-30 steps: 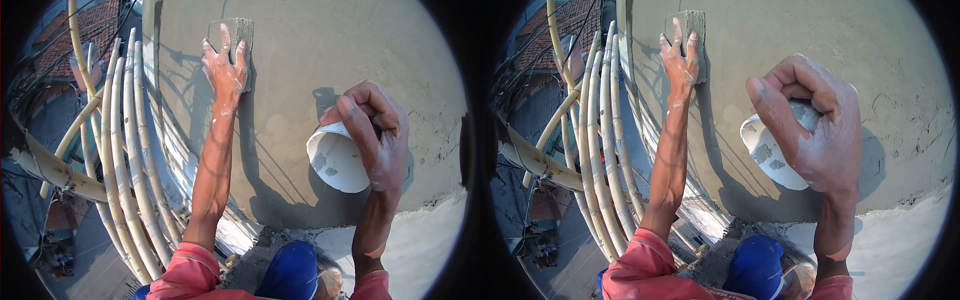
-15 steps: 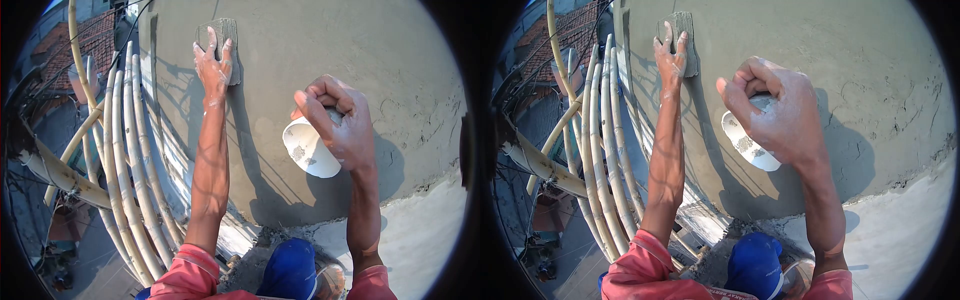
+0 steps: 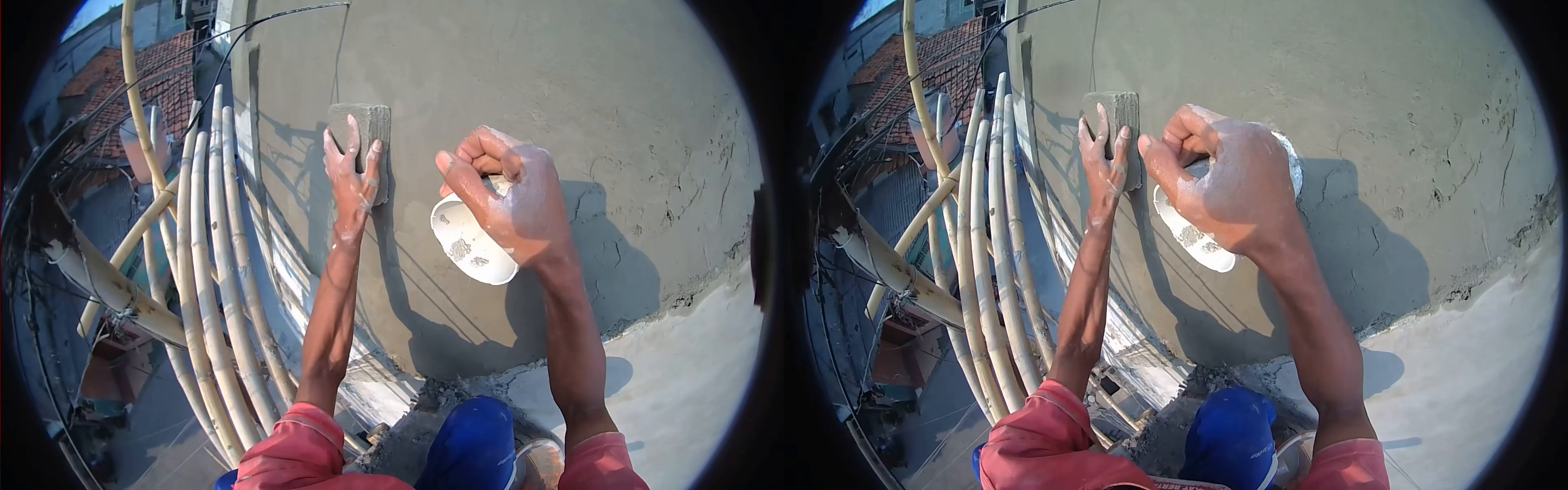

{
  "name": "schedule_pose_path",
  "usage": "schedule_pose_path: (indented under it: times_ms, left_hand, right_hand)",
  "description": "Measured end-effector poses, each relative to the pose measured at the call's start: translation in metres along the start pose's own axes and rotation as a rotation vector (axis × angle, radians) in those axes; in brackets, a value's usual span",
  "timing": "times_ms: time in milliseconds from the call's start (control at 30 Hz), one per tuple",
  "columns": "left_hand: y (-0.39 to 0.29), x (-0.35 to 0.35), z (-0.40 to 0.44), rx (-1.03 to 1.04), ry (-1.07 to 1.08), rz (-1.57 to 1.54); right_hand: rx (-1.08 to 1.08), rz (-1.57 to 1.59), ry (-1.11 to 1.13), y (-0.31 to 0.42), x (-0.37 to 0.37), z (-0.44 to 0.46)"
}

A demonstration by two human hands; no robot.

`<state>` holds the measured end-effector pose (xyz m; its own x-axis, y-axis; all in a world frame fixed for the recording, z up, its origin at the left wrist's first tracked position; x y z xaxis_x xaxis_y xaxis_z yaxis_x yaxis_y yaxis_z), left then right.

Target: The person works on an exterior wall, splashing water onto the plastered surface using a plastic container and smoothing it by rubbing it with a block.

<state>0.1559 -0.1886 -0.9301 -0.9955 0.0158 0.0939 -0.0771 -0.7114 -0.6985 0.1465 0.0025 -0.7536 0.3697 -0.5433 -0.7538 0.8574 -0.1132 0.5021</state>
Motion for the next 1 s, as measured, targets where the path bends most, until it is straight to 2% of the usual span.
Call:
schedule_pose_path:
  times_ms: [33, 67, 133, 200, 267, 333, 367, 400, 433, 467, 533, 600, 667, 700, 733, 800, 833, 867, 900, 1000]
  left_hand:
    - [-0.033, 0.003, 0.004, 0.006, -0.01, 0.003]
    - [-0.098, 0.003, 0.017, 0.168, 0.016, -0.026]
    - [-0.122, 0.005, 0.045, 0.215, 0.019, -0.042]
    - [-0.08, 0.011, 0.086, 0.129, -0.008, -0.017]
    - [-0.018, 0.006, 0.076, -0.132, -0.058, -0.032]
    - [0.036, -0.003, -0.01, -0.264, 0.024, 0.026]
    - [0.061, -0.012, -0.061, -0.307, 0.1, 0.036]
    - [0.094, -0.02, -0.118, -0.328, 0.114, 0.056]
    - [0.122, -0.032, -0.17, -0.478, 0.184, 0.116]
    - [0.15, -0.043, -0.223, -0.649, 0.252, 0.128]
    - [0.177, -0.076, -0.304, -0.7, 0.094, 0.052]
    - [0.156, -0.103, -0.351, -1.018, -0.035, -0.247]
    - [0.119, -0.114, -0.376, -1.068, 0.003, -0.315]
    - [0.092, -0.112, -0.38, -1.057, 0.142, -0.376]
    - [0.074, -0.112, -0.381, -1.025, 0.265, -0.434]
    - [0.038, -0.102, -0.386, -0.912, 0.532, -0.587]
    - [0.019, -0.098, -0.392, -0.913, 0.669, -0.61]
    - [-0.003, -0.091, -0.397, -0.984, 0.789, -0.632]
    - [-0.021, -0.089, -0.4, -0.986, 0.842, -0.678]
    - [-0.052, -0.078, -0.421, -0.955, 0.933, -0.798]
  right_hand:
    - [-0.012, 0.002, 0.0, 0.001, 0.0, 0.002]
    - [-0.063, -0.006, -0.017, 0.003, -0.002, 0.006]
    - [-0.048, -0.012, -0.012, -0.004, -0.001, -0.001]
    - [-0.069, -0.05, -0.018, 0.001, -0.002, 0.001]
    - [-0.085, -0.044, -0.034, 0.004, -0.006, -0.001]
    - [-0.148, 0.209, -0.381, 0.005, -0.032, -0.014]
    - [-0.139, 0.329, -0.415, 0.006, -0.037, -0.027]
    - [-0.255, 0.359, -0.492, 0.012, -0.042, -0.046]
    - [-0.351, 0.39, -0.563, 0.015, -0.045, -0.073]
    - [-0.354, 0.386, -0.586, 0.014, -0.044, -0.101]
    - [-0.322, 0.362, -0.604, -0.001, -0.043, -0.158]
    - [-0.179, 0.27, -0.55, -0.035, -0.047, -0.213]
    - [0.118, 0.149, -0.464, -0.075, -0.051, -0.277]
    - [0.309, 0.038, -0.376, -0.097, -0.054, -0.311]
    - [0.363, 0.037, -0.389, -0.106, -0.064, -0.339]
    - [0.844, -0.159, 0.063, -0.155, -0.05, -0.39]
    - [1.007, -0.112, 0.145, -0.174, -0.043, -0.413]
    - [1.05, -0.106, 0.147, -0.185, -0.037, -0.428]
    - [0.989, -0.025, 0.171, -0.193, -0.022, -0.437]
    - [0.884, 0.099, 0.196, -0.207, 0.013, -0.433]
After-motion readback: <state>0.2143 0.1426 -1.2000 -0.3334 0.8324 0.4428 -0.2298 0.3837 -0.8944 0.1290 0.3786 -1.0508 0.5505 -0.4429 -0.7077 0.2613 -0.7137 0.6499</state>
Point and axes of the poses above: each hand's wrist, its own z-axis towards the middle knuckle, its own x-axis out of the palm, y = z × x, the point moved 8 cm from there along z, towards the middle knuckle
